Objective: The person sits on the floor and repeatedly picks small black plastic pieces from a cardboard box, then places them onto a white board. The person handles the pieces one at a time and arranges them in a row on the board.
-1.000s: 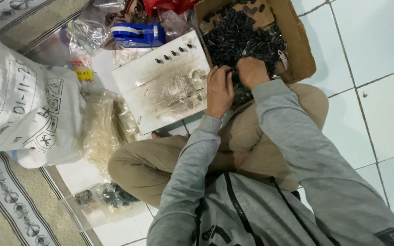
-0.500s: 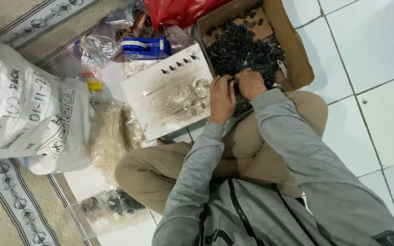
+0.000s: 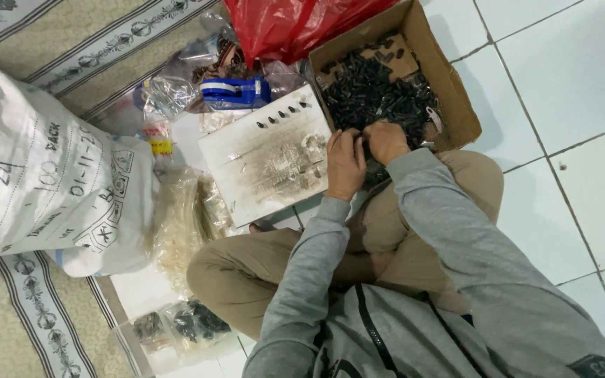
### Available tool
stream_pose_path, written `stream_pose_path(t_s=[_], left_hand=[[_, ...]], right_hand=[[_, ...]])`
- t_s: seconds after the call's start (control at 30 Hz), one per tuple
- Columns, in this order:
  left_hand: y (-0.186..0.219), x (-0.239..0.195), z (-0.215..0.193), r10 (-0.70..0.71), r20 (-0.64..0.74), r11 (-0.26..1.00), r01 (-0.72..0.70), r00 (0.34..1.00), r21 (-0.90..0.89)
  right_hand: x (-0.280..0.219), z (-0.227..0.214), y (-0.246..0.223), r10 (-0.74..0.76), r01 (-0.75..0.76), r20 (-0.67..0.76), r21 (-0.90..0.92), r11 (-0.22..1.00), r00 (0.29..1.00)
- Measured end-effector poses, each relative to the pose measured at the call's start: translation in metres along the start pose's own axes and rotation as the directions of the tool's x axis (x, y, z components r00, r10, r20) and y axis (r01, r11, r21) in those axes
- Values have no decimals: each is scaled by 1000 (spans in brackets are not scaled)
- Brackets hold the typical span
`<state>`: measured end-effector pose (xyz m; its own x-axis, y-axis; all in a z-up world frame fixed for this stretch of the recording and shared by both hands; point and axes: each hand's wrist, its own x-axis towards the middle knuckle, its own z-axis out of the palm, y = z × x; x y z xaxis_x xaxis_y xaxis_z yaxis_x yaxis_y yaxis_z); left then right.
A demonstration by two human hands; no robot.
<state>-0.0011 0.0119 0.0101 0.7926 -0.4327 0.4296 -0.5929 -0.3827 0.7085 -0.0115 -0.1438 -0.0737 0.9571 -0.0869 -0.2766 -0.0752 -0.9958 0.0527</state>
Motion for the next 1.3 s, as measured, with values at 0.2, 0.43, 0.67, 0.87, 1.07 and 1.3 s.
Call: stream_pose_path(t_s=[0.2,0.43,0.67,0.87,1.07,1.3], left_hand=[[4,-1,-2,7,-8,1000,-7,1000,17],[7,1,-4,6,-14,1000,-6,1000,-6],[3,0,0,6,-21,1000,-6,1000,3],[-5,-3,6,33,-26,999,-33,999,10],[4,2,0,29,-27,1000,-29,999,-2],[5,1,-1,7,-15,1000,-8,1000,-9]], right_hand=[[1,14,4,34,-37,15,254,967,999],[-15,-33,5,54,-48,-7,344,938,999],[-12,-46,-3,49,-51,15,428,902,999],[6,-6,-1,39,-28,-23,355,934,999],[-1,-5,-5,43,-35,-21,304,952,999],[5,1,-2,124,-129,47,544,829,991]])
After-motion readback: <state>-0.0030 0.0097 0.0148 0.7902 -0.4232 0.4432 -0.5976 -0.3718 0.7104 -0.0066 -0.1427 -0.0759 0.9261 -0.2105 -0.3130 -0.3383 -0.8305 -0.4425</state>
